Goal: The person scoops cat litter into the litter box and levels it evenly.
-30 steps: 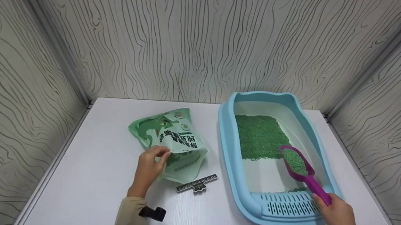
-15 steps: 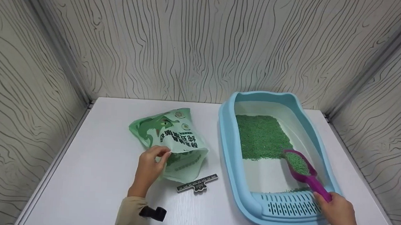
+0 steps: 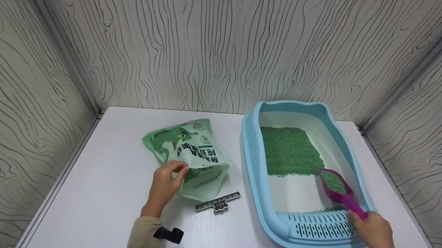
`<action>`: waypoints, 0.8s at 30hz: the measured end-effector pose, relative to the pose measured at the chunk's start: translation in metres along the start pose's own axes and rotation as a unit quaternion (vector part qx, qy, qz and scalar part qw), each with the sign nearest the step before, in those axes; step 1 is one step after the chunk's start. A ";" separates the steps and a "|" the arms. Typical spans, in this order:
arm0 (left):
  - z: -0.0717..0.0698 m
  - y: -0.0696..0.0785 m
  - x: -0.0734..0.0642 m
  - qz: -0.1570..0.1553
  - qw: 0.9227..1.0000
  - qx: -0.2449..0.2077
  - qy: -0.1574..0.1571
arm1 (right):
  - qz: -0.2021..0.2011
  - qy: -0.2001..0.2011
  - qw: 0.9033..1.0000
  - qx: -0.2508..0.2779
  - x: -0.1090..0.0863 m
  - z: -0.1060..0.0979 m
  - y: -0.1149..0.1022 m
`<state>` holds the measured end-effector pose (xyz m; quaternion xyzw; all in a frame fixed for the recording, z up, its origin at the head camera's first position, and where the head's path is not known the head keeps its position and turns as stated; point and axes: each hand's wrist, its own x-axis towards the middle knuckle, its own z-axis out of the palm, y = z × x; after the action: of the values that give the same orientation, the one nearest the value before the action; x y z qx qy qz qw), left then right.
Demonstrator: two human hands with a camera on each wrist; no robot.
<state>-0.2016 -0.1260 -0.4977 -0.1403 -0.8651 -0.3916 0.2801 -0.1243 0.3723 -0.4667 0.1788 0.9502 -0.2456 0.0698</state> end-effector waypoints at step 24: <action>-0.001 0.001 0.000 0.004 1.000 -0.007 0.003 | 0.002 -0.037 0.999 -0.018 0.012 -0.009 -0.008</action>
<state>-0.2014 -0.1260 -0.4969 -0.1448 -0.8606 -0.3973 0.2838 -0.1394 0.3739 -0.4577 0.1705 0.9509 -0.2344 0.1086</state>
